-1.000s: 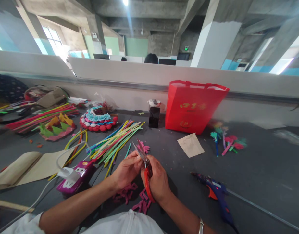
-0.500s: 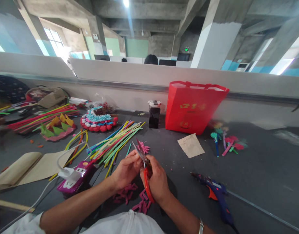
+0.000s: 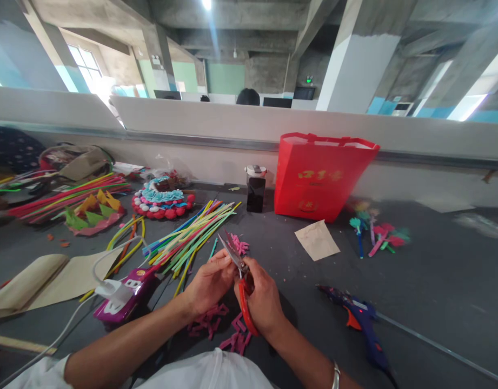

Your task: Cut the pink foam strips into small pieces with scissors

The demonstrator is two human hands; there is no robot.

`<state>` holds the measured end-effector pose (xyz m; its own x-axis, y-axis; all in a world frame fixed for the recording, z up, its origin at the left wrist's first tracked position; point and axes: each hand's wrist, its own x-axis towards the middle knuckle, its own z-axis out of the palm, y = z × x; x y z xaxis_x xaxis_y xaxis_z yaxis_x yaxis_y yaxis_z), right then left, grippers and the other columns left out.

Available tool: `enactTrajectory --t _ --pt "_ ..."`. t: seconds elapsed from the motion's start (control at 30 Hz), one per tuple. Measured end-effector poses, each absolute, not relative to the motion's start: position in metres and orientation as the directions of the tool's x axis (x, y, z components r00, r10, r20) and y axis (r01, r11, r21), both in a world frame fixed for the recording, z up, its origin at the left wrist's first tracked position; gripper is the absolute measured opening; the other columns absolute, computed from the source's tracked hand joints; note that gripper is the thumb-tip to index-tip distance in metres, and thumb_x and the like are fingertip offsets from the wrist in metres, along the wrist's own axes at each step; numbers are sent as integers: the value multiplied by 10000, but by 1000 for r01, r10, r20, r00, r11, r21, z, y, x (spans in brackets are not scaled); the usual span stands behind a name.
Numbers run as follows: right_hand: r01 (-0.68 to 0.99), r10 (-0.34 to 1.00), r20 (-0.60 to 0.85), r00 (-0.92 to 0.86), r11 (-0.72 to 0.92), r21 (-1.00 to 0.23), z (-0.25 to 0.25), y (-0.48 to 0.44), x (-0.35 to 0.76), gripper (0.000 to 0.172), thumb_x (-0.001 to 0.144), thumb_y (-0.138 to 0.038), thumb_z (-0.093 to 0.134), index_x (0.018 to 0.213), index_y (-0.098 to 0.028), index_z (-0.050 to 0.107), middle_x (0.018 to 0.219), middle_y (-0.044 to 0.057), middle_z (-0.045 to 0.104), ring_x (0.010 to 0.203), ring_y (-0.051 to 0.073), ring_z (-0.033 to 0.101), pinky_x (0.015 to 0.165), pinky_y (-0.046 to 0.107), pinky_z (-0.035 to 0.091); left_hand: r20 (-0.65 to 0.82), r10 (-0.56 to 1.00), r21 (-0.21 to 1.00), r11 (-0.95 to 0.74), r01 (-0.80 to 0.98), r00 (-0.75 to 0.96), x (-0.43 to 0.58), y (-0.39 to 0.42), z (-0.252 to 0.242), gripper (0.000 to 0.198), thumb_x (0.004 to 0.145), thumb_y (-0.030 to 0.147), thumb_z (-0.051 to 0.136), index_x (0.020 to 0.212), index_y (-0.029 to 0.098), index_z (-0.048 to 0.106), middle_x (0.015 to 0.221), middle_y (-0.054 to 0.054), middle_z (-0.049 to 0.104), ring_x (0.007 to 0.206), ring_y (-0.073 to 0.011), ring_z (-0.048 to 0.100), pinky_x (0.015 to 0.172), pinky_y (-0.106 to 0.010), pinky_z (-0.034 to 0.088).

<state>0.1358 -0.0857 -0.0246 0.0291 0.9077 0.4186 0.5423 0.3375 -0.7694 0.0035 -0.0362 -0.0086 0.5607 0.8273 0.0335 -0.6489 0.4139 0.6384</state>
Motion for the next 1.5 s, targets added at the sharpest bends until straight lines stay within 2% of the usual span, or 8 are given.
enactTrajectory --t 0.77,0.87,0.97,1.07,1.23,1.37,1.43,1.5 --pt "578 956 287 58 203 -791 -14 -84 142 244 845 -300 507 1074 -224 543 758 -13 670 649 155 639 617 216 457 8 863 733 339 -590 506 1 -36 2 131 763 232 622 673 163 557 589 26 451 576 -99 423 633 -243 359" --pt "749 965 227 130 54 -661 -4 -83 159 266 858 -343 505 1102 -244 539 799 13 690 725 197 667 630 243 441 -34 914 876 222 -428 404 -2 -25 3 162 719 266 651 636 164 556 559 36 443 541 -91 394 583 -233 330" --pt "874 980 83 183 -123 -470 -1 -86 182 268 872 -359 486 1119 -268 536 833 30 698 781 231 678 608 253 416 -44 954 998 56 -33 296 -7 -5 -3 172 705 314 621 647 159 573 553 36 463 516 -91 392 523 -229 291" --pt "919 979 -40 199 -201 -340 -9 -97 206 303 891 -348 439 1169 -255 517 867 47 696 814 248 673 623 274 419 30 956 918 -141 371 291 -13 20 -13 194 716 345 565 661 161 588 584 25 516 531 -103 435 519 -228 311" --pt "973 996 -90 -27 6 -229 -16 -120 235 446 831 -197 488 1276 -219 516 1049 91 662 992 226 618 832 289 428 60 938 788 -254 561 342 -19 46 -19 120 621 279 640 584 170 610 526 30 527 529 -120 458 519 -235 303" --pt "999 990 -139 -7 14 45 3 -129 241 522 728 -203 596 1243 -292 595 983 125 668 929 336 628 743 393 460 101 926 675 -332 658 364 -14 51 -8 80 629 173 583 670 178 652 621 7 609 601 -140 527 564 -234 347" --pt "997 986 -150 -67 74 39 18 -128 235 617 643 -121 638 1233 -297 603 948 112 685 886 321 653 730 369 473 120 921 628 -360 690 371 -7 58 3 164 647 160 560 760 185 676 688 -10 647 653 -157 564 594 -237 380" --pt "984 979 -103 -177 174 -40 39 -127 221 557 676 -75 606 1184 -301 631 879 83 702 818 277 677 699 327 492 142 917 581 -382 718 372 4 71 17 202 680 171 541 818 193 687 758 -29 675 716 -174 595 642 -246 413"
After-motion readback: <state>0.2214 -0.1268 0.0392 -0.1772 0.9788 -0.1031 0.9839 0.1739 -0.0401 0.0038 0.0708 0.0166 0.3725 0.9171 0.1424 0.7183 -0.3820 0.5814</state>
